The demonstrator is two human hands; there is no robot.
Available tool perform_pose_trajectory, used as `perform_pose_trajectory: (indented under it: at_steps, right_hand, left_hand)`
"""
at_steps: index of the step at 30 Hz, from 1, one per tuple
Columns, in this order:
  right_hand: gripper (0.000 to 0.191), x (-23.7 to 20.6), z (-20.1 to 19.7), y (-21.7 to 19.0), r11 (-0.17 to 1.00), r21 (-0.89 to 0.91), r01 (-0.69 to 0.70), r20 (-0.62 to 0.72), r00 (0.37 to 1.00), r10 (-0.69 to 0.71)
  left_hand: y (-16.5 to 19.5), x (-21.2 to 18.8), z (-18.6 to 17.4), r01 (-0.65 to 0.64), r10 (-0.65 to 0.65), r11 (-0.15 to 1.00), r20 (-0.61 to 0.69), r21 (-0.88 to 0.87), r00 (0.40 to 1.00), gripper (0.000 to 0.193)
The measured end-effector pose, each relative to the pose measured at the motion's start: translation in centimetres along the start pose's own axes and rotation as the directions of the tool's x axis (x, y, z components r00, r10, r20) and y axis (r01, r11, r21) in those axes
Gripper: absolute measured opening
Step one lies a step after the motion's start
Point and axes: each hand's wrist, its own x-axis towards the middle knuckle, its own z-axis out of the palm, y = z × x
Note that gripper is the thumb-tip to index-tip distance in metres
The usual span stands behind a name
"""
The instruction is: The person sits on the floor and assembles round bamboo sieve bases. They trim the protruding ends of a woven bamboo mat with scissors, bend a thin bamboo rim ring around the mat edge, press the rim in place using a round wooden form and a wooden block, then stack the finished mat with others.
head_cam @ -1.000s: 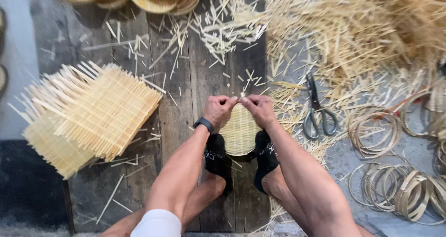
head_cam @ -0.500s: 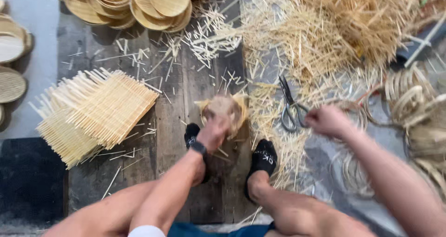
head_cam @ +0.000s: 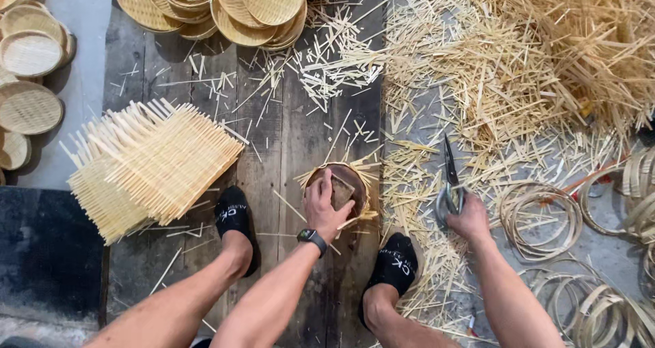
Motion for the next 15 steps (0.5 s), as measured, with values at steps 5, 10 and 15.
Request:
perform_pose_trajectory:
  at_steps: [5, 10, 15]
  right_hand:
    - [0.044, -1.9, -0.4, -1.2, 0.748, 0.653, -0.117, 0.240, 0.969, -0.057]
    - [0.034, -7.2, -0.7, -7.2, 0.801, 0.526, -0.286, 0.280, 0.948, 0.154]
    - [0.032, -12.5, 0.3, -13.9, 0.320, 0.947, 0.041, 0.001, 0.991, -0.132]
  left_hand:
    - [0.4, -0.3, -1.0, -0.286, 0.281, 0.956, -0.069, -0.064, 0.957, 0.101]
    - [-0.1, 2.9, -2.3, -0.436, 0.427, 0.899, 0.264, -0.026, 0.865, 0.098]
    - [0.9, 0.4, -2.5, -0.244, 0.194, 0.951, 0.251, 0.188, 0.948, 0.111]
